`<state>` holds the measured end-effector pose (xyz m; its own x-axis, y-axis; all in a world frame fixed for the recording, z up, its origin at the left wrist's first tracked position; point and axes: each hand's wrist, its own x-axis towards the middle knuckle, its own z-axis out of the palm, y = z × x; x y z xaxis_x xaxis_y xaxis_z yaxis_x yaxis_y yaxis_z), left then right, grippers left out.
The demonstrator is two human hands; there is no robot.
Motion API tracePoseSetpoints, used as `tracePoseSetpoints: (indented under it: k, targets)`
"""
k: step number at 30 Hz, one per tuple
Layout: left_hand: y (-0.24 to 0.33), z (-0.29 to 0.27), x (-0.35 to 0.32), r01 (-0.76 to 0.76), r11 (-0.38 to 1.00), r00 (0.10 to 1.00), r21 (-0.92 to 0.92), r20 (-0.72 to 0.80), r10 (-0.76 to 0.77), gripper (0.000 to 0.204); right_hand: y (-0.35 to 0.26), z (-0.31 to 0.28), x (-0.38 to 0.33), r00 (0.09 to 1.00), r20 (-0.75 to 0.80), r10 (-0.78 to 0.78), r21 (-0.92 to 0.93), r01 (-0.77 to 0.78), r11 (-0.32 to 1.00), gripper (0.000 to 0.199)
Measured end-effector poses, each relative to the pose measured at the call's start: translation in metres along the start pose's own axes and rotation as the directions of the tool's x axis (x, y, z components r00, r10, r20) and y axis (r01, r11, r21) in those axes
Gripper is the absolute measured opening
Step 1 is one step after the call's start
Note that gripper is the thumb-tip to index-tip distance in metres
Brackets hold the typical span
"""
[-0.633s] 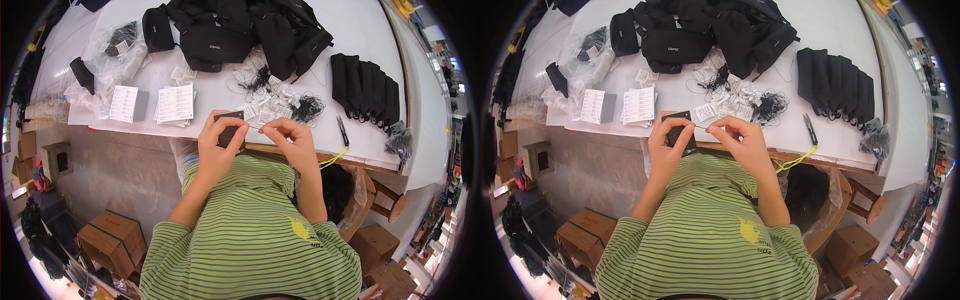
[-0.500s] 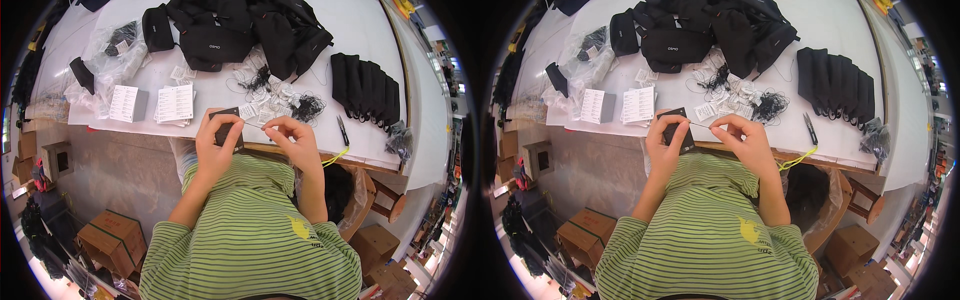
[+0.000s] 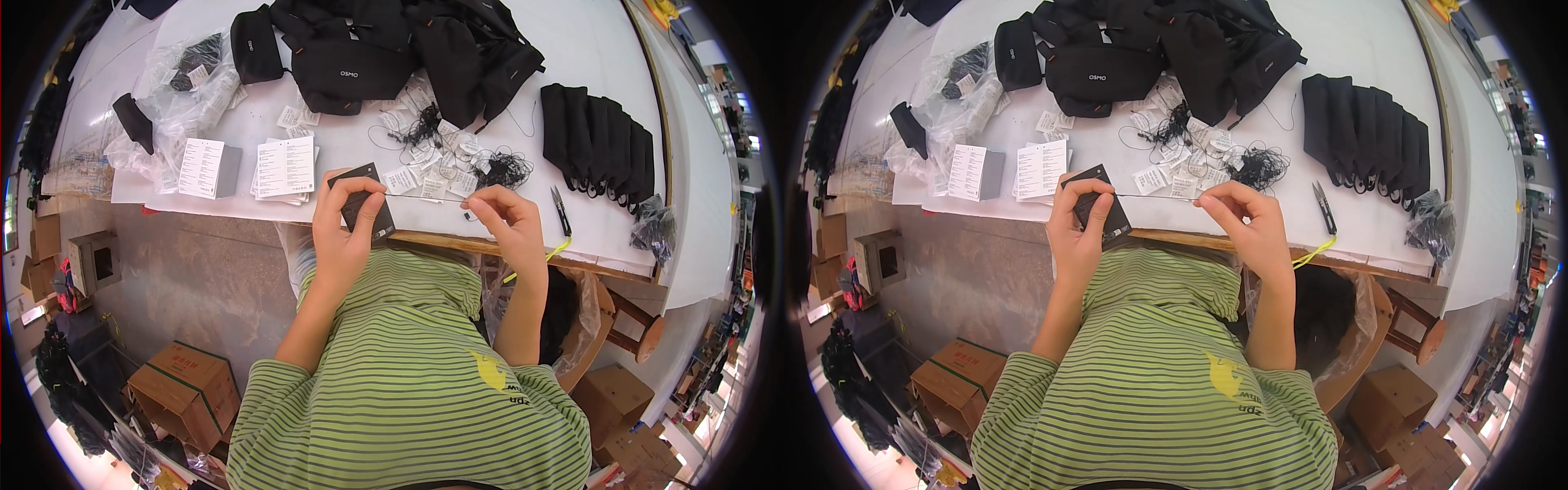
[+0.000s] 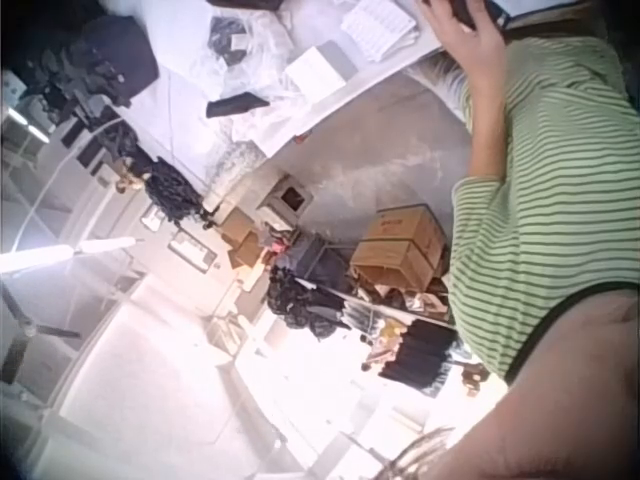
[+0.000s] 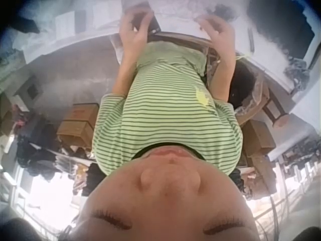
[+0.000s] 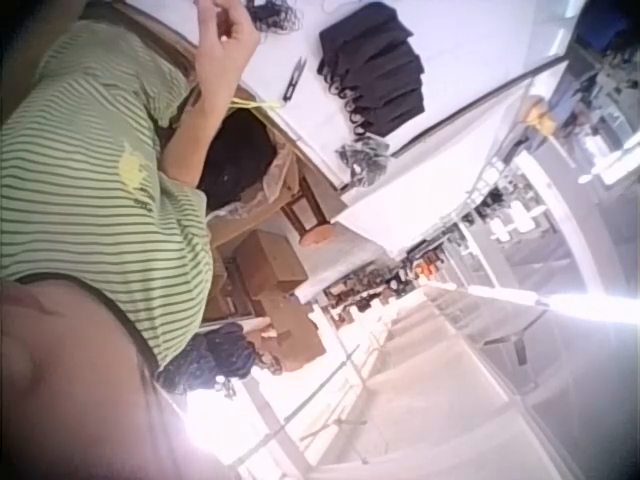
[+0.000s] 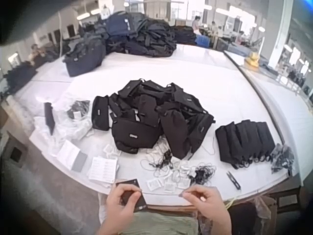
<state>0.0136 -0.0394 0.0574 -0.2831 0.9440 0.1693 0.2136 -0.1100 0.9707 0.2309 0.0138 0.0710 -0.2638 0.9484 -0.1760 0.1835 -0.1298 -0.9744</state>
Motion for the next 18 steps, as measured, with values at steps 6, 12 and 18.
tracePoseSetpoints:
  k: [6, 12, 18]
  targets:
    - [-0.002, -0.001, 0.000, 0.030, 0.998, 0.999, 0.060, 0.025, -0.032, 0.011, 0.004, -0.003, 0.000, 0.997, 0.070, 0.015, -0.017, -0.014, 1.000, 0.015]
    - [-0.004, 0.000, 0.000, 0.023, 0.996, 0.999, 0.091, 0.040, -0.027, 0.015, 0.002, -0.001, -0.001, 1.000, 0.018, -0.019, -0.025, 0.020, 1.000, 0.011]
    - [-0.002, 0.000, 0.000, 0.071, 0.995, 0.997, 0.075, 0.015, -0.072, 0.018, 0.001, -0.001, 0.000, 0.999, 0.025, -0.038, -0.050, 0.039, 0.998, 0.009]
